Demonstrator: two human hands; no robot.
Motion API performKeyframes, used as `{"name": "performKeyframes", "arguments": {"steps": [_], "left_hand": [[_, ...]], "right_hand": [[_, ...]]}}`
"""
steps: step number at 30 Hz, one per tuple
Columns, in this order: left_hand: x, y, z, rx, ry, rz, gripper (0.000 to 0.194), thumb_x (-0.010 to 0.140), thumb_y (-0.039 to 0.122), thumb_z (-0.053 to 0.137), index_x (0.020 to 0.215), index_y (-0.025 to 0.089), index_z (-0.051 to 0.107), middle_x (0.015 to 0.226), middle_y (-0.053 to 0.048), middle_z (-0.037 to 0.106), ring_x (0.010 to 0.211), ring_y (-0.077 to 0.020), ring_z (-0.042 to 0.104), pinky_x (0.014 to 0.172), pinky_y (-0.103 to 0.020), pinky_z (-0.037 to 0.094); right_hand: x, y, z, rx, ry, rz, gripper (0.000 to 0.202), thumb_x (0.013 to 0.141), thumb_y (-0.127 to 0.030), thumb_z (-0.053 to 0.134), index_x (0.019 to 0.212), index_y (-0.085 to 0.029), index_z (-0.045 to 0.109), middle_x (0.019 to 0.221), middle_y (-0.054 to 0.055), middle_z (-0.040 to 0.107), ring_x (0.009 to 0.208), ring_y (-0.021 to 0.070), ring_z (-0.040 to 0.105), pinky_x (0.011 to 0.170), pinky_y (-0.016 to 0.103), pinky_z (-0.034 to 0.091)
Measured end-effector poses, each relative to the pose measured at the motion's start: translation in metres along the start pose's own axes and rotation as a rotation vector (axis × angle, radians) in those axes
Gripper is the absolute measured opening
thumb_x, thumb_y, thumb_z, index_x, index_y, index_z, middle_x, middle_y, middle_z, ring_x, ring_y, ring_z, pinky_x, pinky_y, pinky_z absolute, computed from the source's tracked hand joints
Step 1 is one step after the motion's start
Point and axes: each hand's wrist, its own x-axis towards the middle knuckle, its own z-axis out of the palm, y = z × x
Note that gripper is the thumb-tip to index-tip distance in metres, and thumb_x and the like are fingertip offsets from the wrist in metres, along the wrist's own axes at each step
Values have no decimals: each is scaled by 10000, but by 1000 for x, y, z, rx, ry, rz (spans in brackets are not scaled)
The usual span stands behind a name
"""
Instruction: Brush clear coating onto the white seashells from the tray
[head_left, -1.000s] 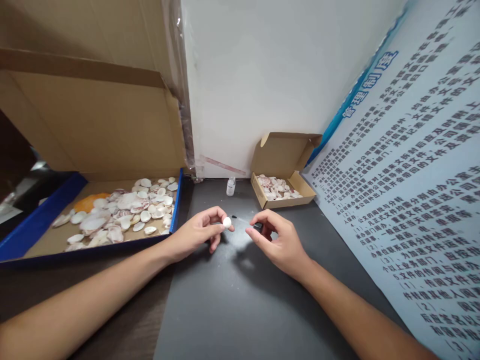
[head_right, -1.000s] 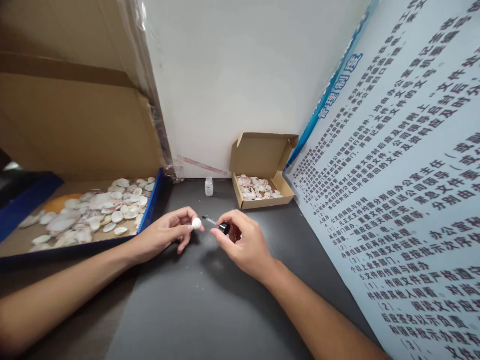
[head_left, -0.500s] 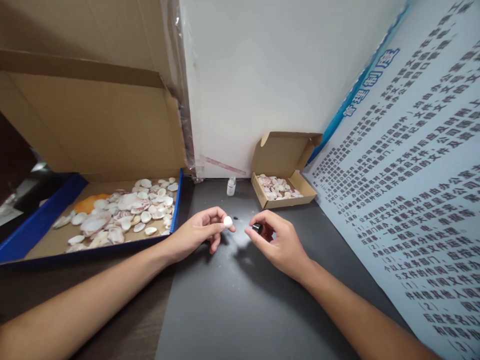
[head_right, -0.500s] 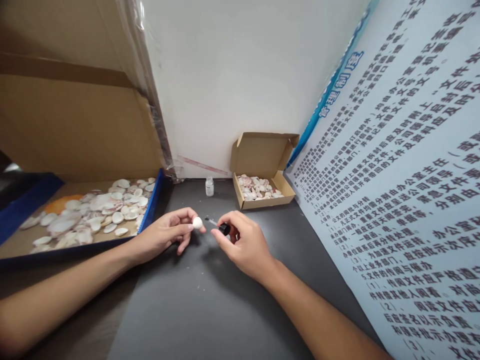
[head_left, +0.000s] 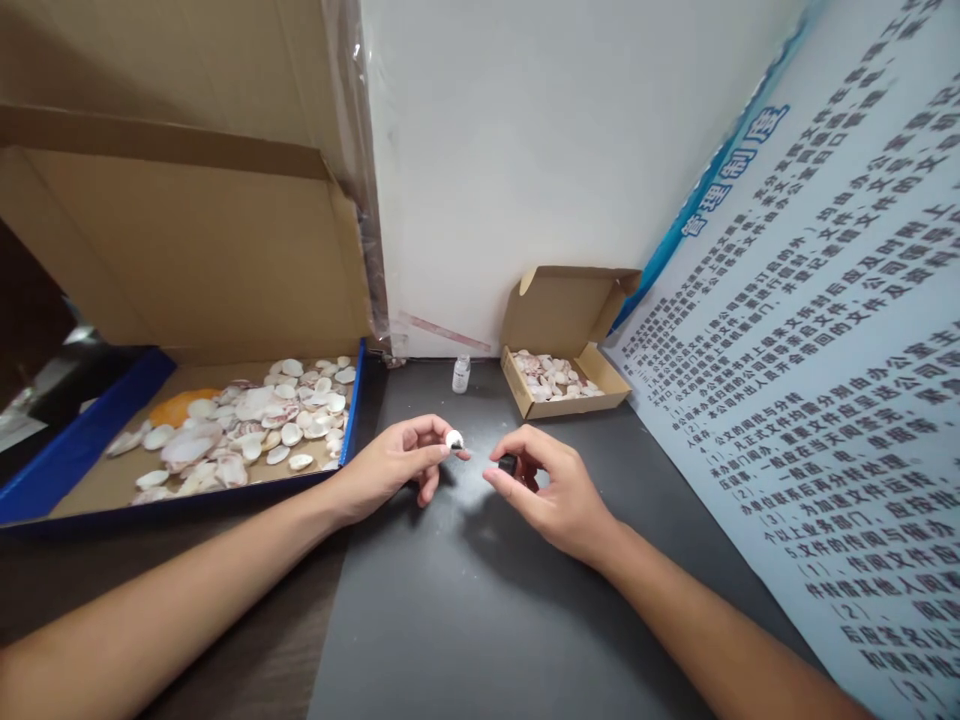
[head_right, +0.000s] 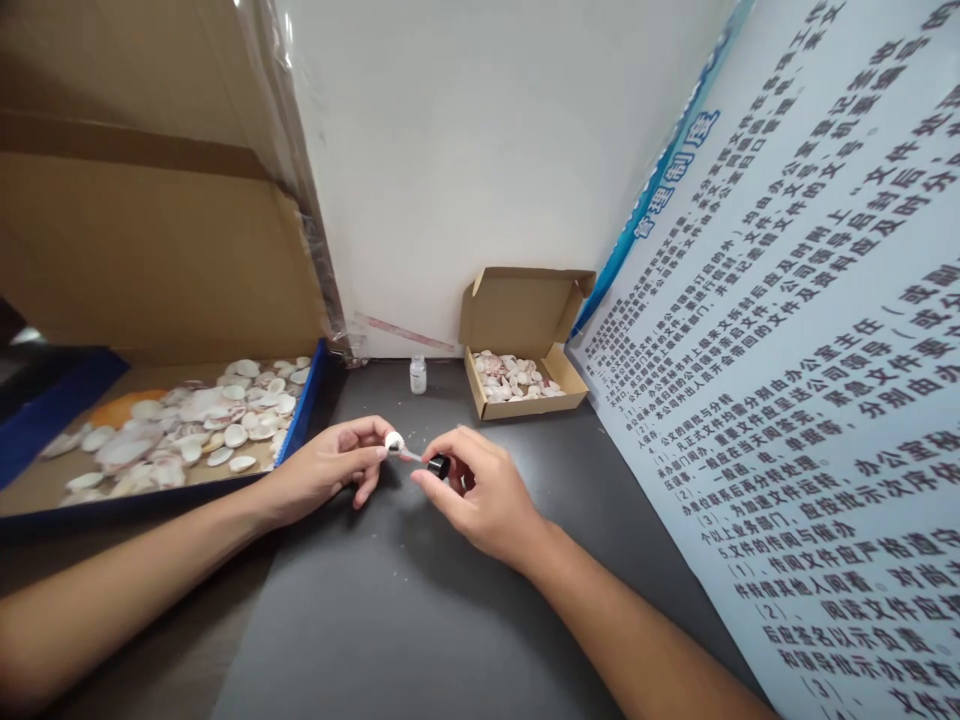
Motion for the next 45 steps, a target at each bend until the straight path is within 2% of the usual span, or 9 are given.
{"name": "performKeyframes", "arguments": {"steps": [7, 10, 14, 21, 28, 34, 38, 43, 45], "left_hand": [[0, -3, -2, 38, 28, -3, 235, 815, 366, 650, 903, 178, 541, 511, 71, 483, 457, -75, 440, 459, -185, 377], [-1, -1, 0, 48, 33, 2, 259, 807, 391, 654, 878, 181, 520, 514, 75, 478, 438, -67, 413, 443, -185, 352], [-1, 0, 2, 36, 43, 13, 274, 795, 395, 666, 868, 185, 507, 535, 78, 477, 437, -63, 413, 440, -187, 343], [0, -3, -1, 27, 33, 22, 271, 809, 396, 656, 879, 184, 502, 546, 75, 486, 441, -63, 416, 444, -186, 340], [0, -4, -1, 34, 33, 12, 265, 824, 393, 639, 897, 181, 499, 518, 80, 476, 440, -64, 407, 442, -177, 342], [0, -2, -1, 63, 42, 4, 259, 838, 402, 627, 909, 179, 515, 509, 80, 477, 443, -64, 400, 445, -175, 340], [0, -3, -1, 70, 36, 7, 252, 845, 402, 616, 907, 178, 517, 501, 77, 485, 439, -64, 405, 442, -173, 326], [1, -5, -2, 66, 35, 9, 254, 848, 405, 618, 913, 177, 526, 509, 77, 482, 446, -62, 400, 449, -171, 333], [1, -5, -2, 64, 38, 9, 253, 846, 403, 621, 909, 177, 527, 508, 77, 479, 447, -62, 399, 445, -171, 328]], "right_hand": [[1, 3, -1, -30, 31, 76, 108, 879, -308, 606, 859, -203, 590, 660, -27, 517, 549, 111, 458, 536, 232, 380], [0, 2, -2, -10, 34, 87, 137, 886, -338, 598, 843, -208, 601, 618, -37, 481, 546, 116, 438, 527, 234, 359], [0, 2, -1, 26, 21, 73, 123, 899, -313, 584, 837, -210, 609, 648, -28, 509, 569, 117, 446, 547, 237, 362], [-1, 1, -1, 6, -31, 65, 66, 892, -247, 573, 934, -205, 604, 646, -45, 464, 575, 108, 452, 558, 225, 366], [-2, 0, -2, 34, -90, 42, 155, 863, -175, 544, 1003, -195, 608, 666, -39, 490, 582, 108, 474, 566, 218, 391], [-1, 1, -2, -3, 10, 95, 161, 885, -226, 558, 1033, -193, 611, 647, -42, 503, 561, 105, 471, 547, 220, 382], [-2, 0, -2, 35, -25, 39, 167, 896, -234, 544, 1042, -199, 616, 654, -38, 510, 568, 107, 474, 553, 221, 392], [-2, 0, -2, 3, 15, 80, 149, 881, -237, 569, 1014, -191, 616, 630, -44, 502, 546, 104, 472, 539, 220, 386], [-2, 0, -2, 40, -11, 56, 154, 887, -247, 563, 1023, -196, 614, 636, -43, 505, 556, 106, 477, 547, 221, 393]]}}
